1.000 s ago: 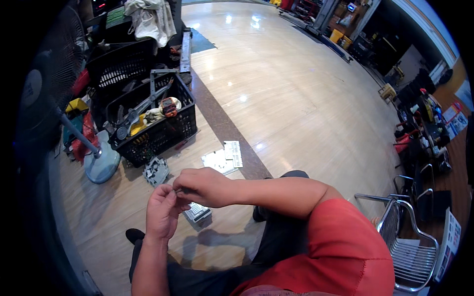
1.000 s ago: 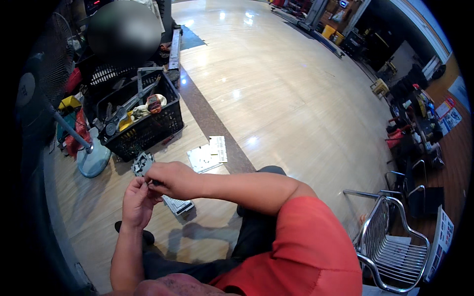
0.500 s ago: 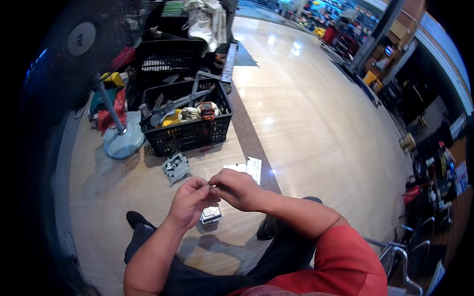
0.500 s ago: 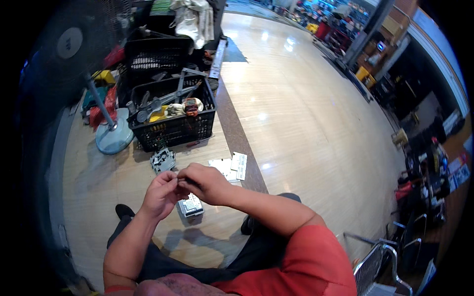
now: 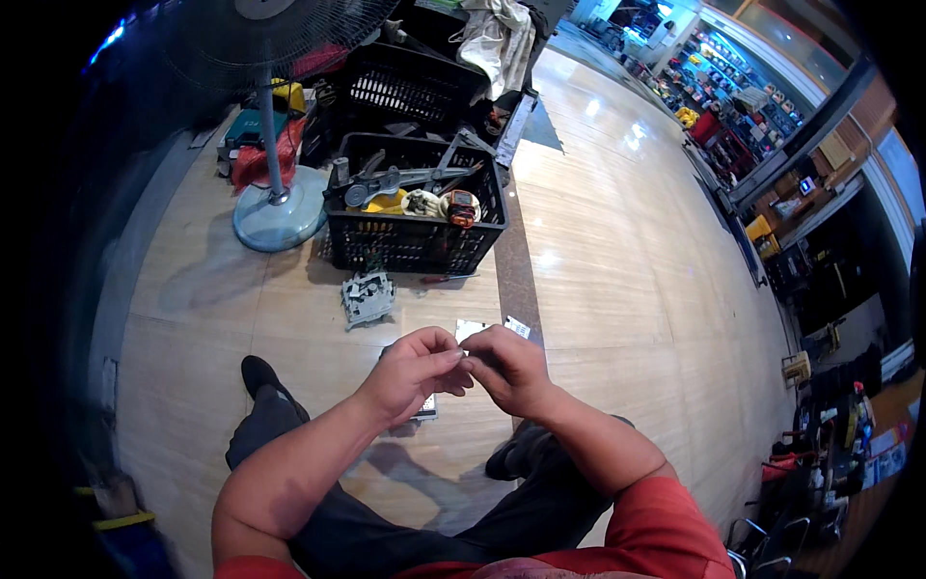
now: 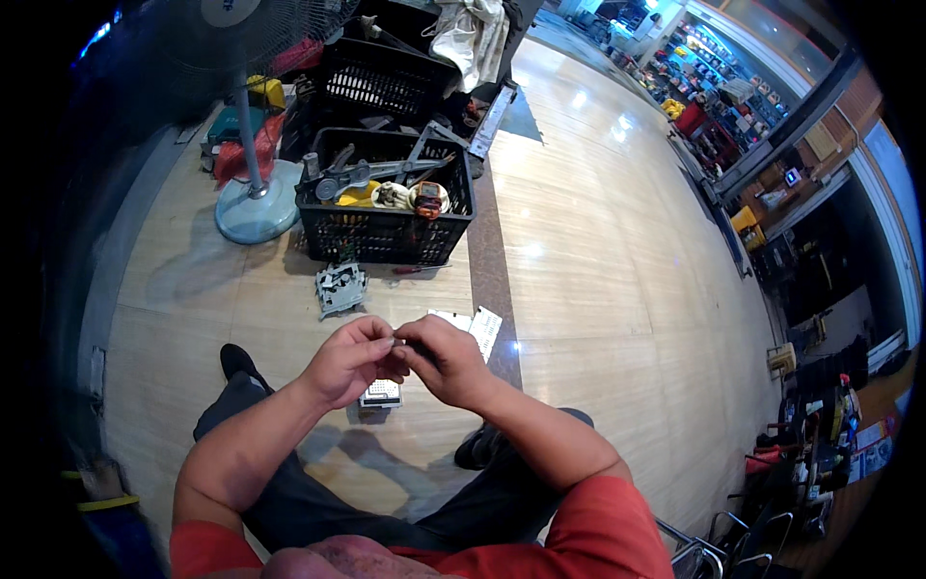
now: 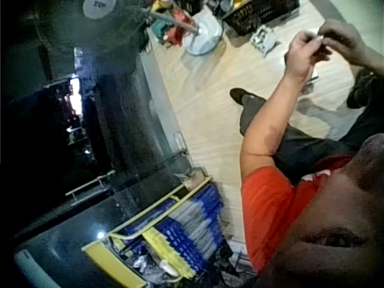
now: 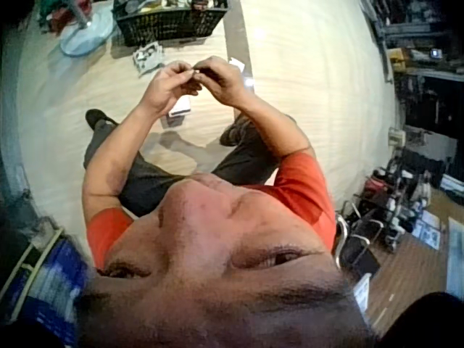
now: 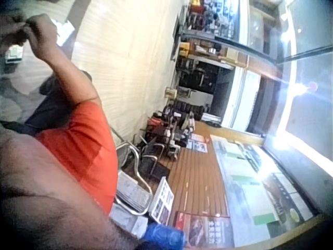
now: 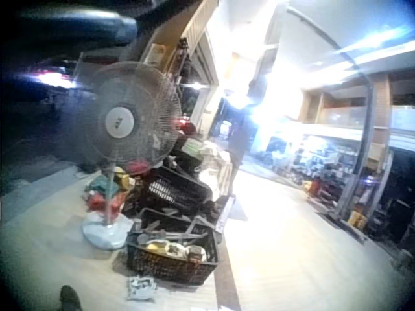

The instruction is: The person sits on the floor and uses a small screwdriver to manipulate and disassemble components of an electronic device, handling a small circuit board and metal housing.

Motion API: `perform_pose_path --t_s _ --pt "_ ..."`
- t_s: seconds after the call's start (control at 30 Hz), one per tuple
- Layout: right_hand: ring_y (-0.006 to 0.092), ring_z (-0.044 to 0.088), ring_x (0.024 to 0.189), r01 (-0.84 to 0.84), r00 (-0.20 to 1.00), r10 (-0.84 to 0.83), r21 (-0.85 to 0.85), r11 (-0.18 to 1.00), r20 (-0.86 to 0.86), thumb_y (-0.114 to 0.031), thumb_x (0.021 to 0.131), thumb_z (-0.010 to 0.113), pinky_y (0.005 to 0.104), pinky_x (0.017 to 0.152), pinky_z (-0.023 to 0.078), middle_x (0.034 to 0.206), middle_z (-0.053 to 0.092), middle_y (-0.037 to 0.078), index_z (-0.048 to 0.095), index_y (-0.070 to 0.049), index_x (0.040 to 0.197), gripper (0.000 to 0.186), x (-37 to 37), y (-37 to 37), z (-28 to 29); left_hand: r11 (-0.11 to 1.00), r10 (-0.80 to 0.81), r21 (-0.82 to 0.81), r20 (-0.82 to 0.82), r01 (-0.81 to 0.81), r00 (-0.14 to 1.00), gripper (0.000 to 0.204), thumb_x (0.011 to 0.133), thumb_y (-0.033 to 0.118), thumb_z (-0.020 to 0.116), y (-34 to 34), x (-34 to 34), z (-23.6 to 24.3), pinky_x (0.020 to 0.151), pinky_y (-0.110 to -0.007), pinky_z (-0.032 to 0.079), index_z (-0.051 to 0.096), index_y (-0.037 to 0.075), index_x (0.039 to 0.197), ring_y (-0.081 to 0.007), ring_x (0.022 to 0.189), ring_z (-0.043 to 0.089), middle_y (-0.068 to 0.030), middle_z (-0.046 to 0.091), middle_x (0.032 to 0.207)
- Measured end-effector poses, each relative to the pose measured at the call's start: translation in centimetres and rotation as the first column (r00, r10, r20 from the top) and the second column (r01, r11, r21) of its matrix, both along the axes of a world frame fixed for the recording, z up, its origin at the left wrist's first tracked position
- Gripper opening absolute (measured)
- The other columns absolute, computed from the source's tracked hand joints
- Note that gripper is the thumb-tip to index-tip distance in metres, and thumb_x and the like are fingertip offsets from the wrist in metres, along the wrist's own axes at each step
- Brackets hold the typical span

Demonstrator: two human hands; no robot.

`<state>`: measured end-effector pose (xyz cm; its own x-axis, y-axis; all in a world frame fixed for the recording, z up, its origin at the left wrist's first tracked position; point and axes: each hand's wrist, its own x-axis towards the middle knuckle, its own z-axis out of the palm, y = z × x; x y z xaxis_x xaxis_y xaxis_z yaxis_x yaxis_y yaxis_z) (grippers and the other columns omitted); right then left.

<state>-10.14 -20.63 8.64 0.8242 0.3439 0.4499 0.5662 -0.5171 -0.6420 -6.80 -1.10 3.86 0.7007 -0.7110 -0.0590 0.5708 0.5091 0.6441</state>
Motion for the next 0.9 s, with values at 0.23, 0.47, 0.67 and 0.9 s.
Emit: perform_pose_path --t_s 0.23,0.47,0.67,0.9 --pt "0.0270 0.063 0.072 0.003 1.000 -0.003 0.012 1.000 0.008 -0.004 0.085 0.074 0.0346 0.063 0.050 0.086 0.064 0.012 0.065 -0.003 0.104 0.021 -0.1 0.1 0.3 1.000 -0.024 -0.004 0.030 0.024 0.999 0.009 0.099 0.014 0.061 0.1 0.0 0.7 0.076 -0.033 0.055 0.060 0.006 0.101 -0.0189 0.083 0.068 -0.0073 0.068 0.093" --pt "0.0272 0.063 0.074 -0.026 0.999 0.024 0.038 0.999 0.048 -0.003 0.085 0.074 0.0347 0.064 0.050 0.085 0.064 0.013 0.065 -0.002 0.104 0.020 -0.1 0.2 0.1 0.999 -0.042 -0.001 -0.001 0.042 0.999 0.010 0.099 0.015 0.060 0.0 0.1 0.3 0.077 -0.031 0.054 0.061 0.005 0.100 -0.0160 0.084 0.068 -0.0068 0.069 0.092" --pt "0.0288 0.064 0.076 -0.032 0.999 0.032 0.035 0.999 0.004 -0.003 0.085 0.074 0.0360 0.065 0.051 0.085 0.064 0.013 0.065 -0.003 0.104 0.021 -0.1 0.0 0.5 0.999 -0.046 -0.017 -0.037 0.045 0.998 0.008 0.096 0.010 0.060 0.0 0.2 0.0 0.078 -0.038 0.056 0.061 0.005 0.102 -0.0247 0.085 0.069 -0.0102 0.069 0.096" --pt "0.0327 0.065 0.078 -0.019 0.998 0.019 -0.007 1.000 0.055 -0.012 0.086 0.074 0.0397 0.066 0.052 0.086 0.063 0.013 0.063 -0.006 0.105 0.023 -0.1 -0.2 0.6 0.997 -0.082 0.005 0.000 0.082 0.997 0.008 0.096 0.012 0.059 0.2 0.5 0.2 0.082 -0.042 0.058 0.059 0.005 0.100 -0.0239 0.088 0.069 -0.0094 0.069 0.096"
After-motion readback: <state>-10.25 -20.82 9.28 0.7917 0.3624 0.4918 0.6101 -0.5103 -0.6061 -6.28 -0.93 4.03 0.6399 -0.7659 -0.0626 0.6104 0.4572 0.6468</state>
